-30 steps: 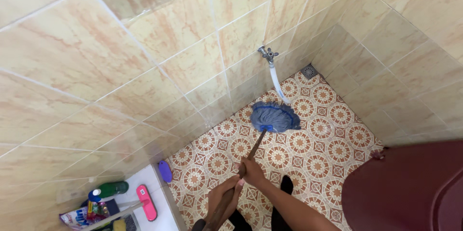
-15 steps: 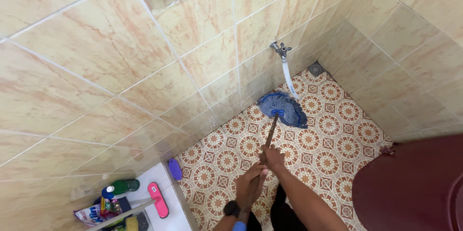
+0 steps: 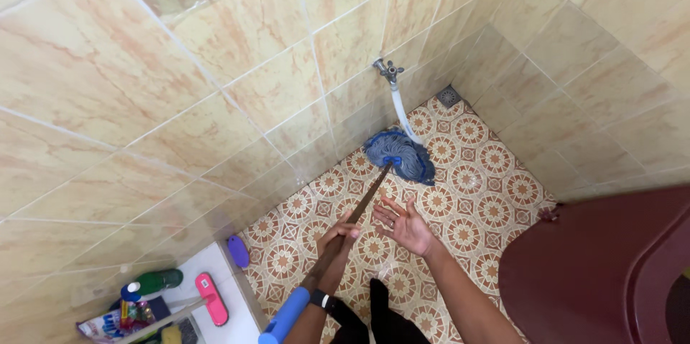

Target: The person mops the tiled bathroom floor using a blue mop, moving it back and forth across the surface and around a large red tub.

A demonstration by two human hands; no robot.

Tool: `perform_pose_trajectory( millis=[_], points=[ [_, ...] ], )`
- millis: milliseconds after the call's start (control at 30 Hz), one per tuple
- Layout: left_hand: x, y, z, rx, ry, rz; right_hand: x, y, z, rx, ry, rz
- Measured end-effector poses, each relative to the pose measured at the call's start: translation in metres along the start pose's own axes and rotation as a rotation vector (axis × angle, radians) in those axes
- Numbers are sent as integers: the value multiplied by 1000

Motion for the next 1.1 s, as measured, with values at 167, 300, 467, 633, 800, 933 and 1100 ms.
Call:
perform_pose_trajectory(
  millis=[167,300,467,633,800,933,1100],
  points=[
    [6,0,-11,-128,-117,139,0,-7,5,-53,112,-90],
    [11,-25,-11,21,-132,153,-8,-28,17,15,-36,-504],
    [-12,-58,-30,-50,-137,210,-3,-71,41,-52,-94,-924],
    [-41,-83,-67,-1,-182,187,23,-131,55,-321,-2,-1097],
    [-62,-94,-98,-38,-144,245,56,-165,46,-653,-301,-1463],
    [-68,-94,-118,44,-11,268,68,-179,37,-321,-450,-1527],
    [-70,-80,-122,-78,-29,298,72,-171,35,-237,-523,-1730]
  ],
)
Point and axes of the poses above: each hand's wrist, its own z-axis towards the middle knuckle, its own x-axis out of the palm, y = z × x, the point moved 4 cm from there along z, towards the middle knuckle, and after that the axes turned 8 degrees about -z, right-handed, at the moved point
